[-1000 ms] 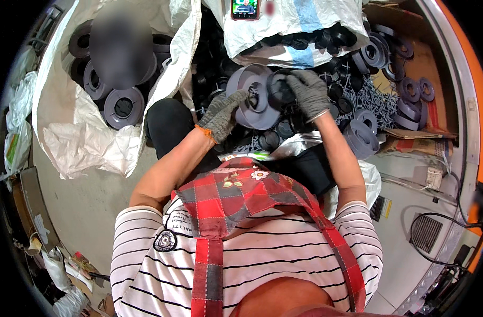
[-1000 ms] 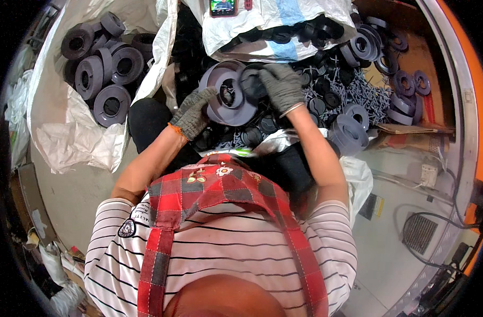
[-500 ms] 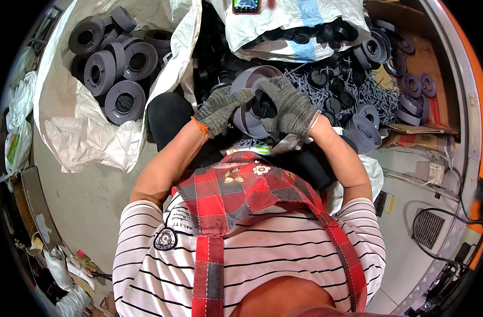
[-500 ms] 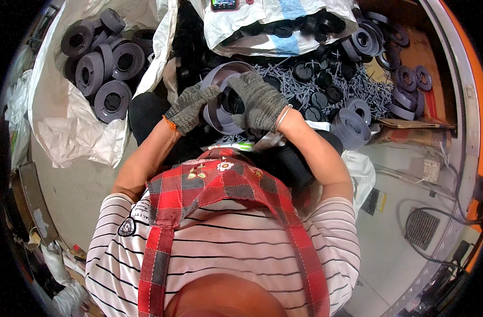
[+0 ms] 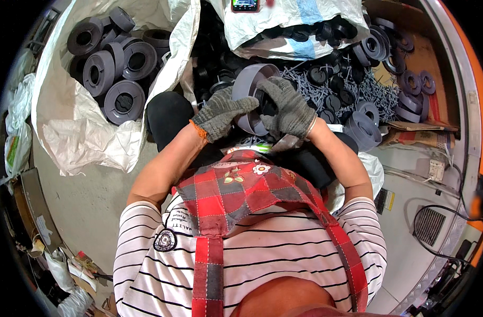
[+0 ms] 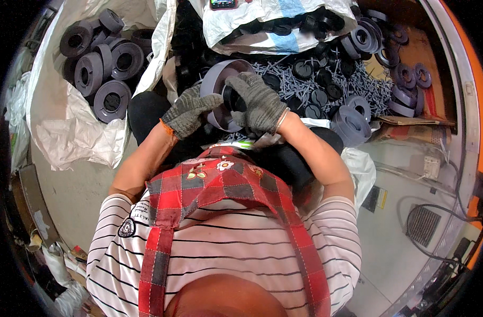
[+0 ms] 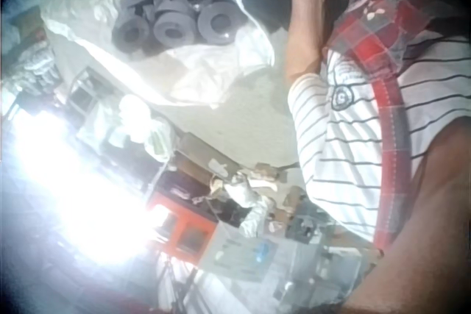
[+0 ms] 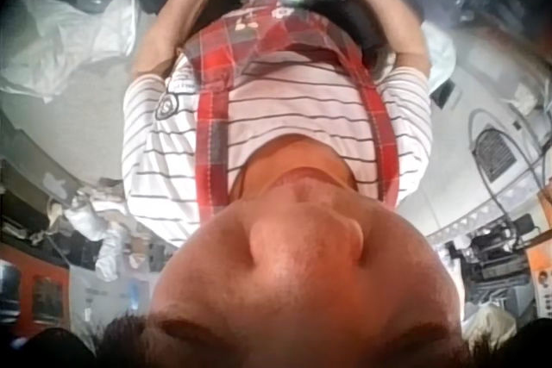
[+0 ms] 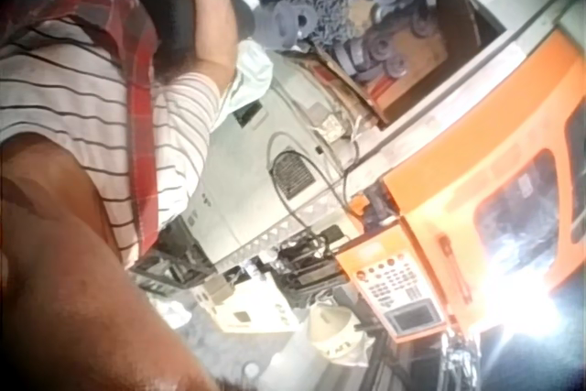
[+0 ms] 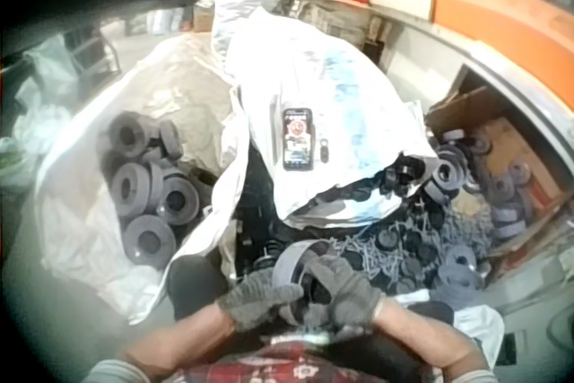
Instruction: The person sits cross-legged on the floor and sorts gray plastic rings from a large white sack into a pile on the floor. They pick up individual rings, inspect them, and place them into a growing stack. A smartphone is visible on the sack, displaying a video.
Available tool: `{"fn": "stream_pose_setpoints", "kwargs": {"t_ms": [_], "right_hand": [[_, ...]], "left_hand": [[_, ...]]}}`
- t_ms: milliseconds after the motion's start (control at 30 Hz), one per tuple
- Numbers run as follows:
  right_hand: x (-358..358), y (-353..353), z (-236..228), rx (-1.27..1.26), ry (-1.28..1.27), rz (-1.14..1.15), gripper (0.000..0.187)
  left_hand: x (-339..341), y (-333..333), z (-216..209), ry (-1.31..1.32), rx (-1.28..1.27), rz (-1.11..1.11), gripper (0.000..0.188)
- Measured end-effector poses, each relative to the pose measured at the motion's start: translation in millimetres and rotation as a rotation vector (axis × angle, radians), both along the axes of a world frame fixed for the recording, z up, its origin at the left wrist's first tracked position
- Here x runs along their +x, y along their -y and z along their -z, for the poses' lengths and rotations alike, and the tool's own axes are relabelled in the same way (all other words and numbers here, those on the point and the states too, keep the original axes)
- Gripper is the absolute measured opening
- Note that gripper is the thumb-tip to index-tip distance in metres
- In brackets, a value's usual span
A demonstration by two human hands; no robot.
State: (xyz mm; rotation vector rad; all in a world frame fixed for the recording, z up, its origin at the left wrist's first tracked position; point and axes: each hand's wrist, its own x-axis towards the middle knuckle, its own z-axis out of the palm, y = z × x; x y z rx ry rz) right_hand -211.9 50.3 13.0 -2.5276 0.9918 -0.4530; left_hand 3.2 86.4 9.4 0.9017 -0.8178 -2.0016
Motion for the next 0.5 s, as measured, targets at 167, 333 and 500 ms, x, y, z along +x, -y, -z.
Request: {"fn": "stream_pose_setpoints", "kwargs": {"t_ms": [167,333,500], "right_hand": [[12.6,-1.5,-11.0,0.752,0.572,0.419,0.058],[8.5,11.3,47.6,-0.037,0.463,0.106,0.047],[-15.3,4.4,-12.1,1.254,0.566,0.314,0.051]], "left_hand": [[-16.5,-1.9,-7.0,0.361,-0.448,-0.169,0.052],[-18.1,-0.5,-15.3,0.326,-0.361,-0.193,0.061],[-14.3,-12.8,-14.0,0.629,-0.752,-0.217,0.087]]}}
